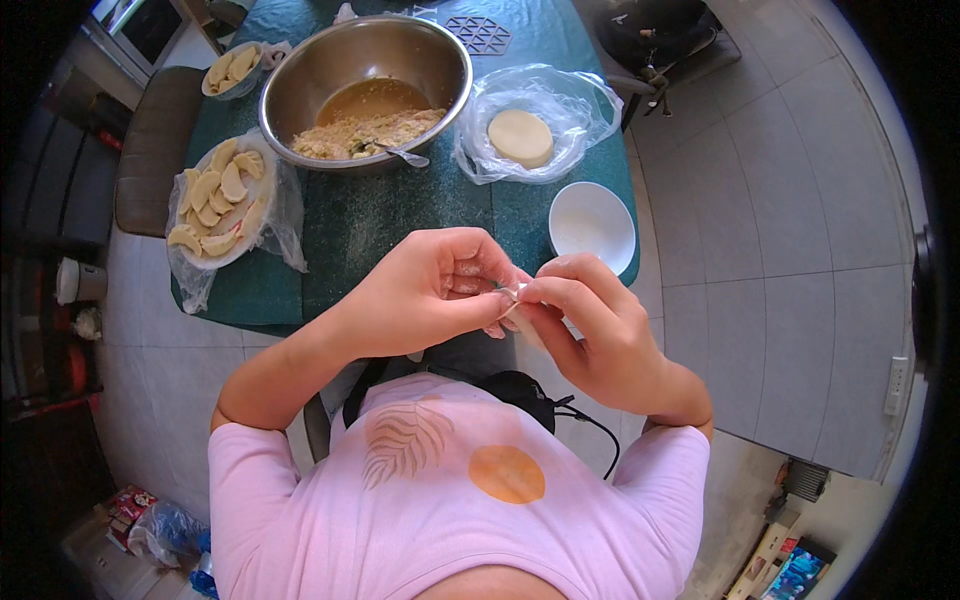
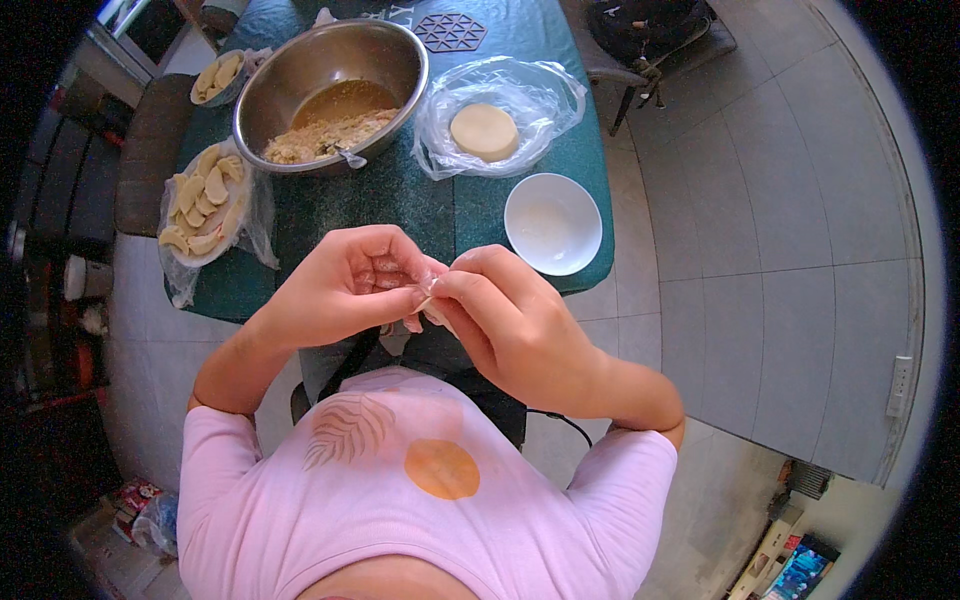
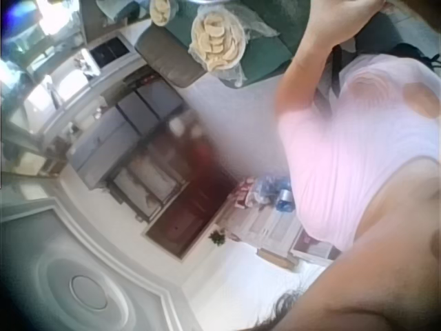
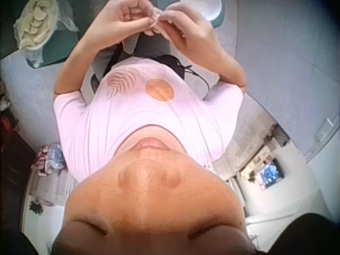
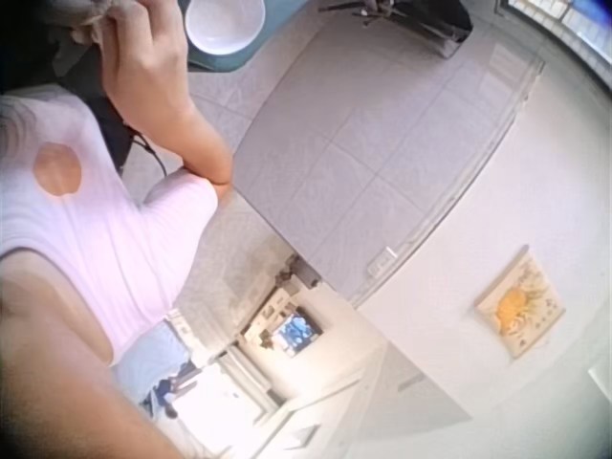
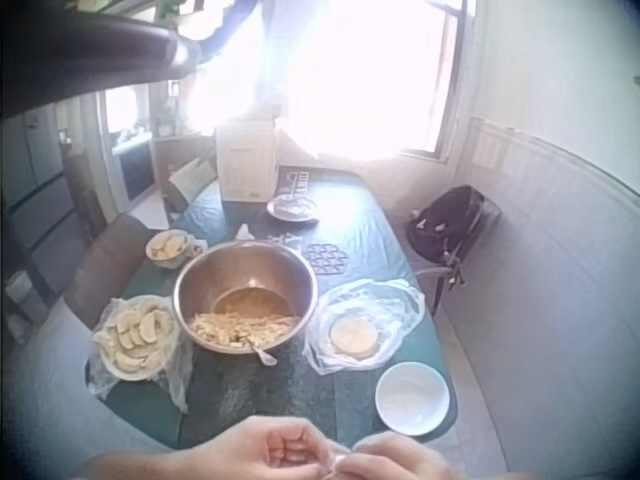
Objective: The person sits at a table and assembles dumplings by hand. They take a round wrapper, scoop a portion of filling from a metal bowl using a spoon, place it in the center of the wrapper, and fold the edges to seal it. The finished dumplings are placed on a plate to the left.
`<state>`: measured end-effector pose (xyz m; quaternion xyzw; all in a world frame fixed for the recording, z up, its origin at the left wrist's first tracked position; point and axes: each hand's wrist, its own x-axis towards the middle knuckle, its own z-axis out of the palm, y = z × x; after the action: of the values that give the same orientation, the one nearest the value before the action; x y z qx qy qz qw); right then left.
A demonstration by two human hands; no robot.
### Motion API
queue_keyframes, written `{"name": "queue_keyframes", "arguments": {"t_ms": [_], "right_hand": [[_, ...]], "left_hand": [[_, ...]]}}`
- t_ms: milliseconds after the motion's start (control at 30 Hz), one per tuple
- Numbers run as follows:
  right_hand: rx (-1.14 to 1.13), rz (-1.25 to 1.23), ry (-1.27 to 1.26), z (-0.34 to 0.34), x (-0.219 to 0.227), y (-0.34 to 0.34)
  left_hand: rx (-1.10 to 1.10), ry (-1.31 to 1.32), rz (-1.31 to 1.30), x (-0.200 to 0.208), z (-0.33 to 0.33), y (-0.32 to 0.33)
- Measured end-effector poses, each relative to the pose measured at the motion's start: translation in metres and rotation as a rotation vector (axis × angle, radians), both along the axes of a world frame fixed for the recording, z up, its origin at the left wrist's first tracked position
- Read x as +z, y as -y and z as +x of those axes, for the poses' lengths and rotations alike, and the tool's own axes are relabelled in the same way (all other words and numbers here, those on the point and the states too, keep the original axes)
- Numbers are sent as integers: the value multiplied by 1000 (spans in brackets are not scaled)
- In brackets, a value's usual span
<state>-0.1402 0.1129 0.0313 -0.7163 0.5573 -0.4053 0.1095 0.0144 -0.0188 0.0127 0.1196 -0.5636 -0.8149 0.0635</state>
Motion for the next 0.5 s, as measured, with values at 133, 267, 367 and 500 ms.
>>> {"name": "queue_keyframes", "arguments": {"t_ms": [133, 267, 367, 500], "right_hand": [[-53, 3, 82, 1, 0, 1], [-86, -15, 175, 3, -7, 10], [-87, -15, 178, 3, -13, 19], [-57, 7, 212, 5, -18, 29]], "left_hand": [[36, -96, -238, -11, 4, 3], [255, -329, 66, -39, -1, -22], [405, -368, 15, -49, -1, -30], [489, -377, -63, -54, 2, -31]]}}
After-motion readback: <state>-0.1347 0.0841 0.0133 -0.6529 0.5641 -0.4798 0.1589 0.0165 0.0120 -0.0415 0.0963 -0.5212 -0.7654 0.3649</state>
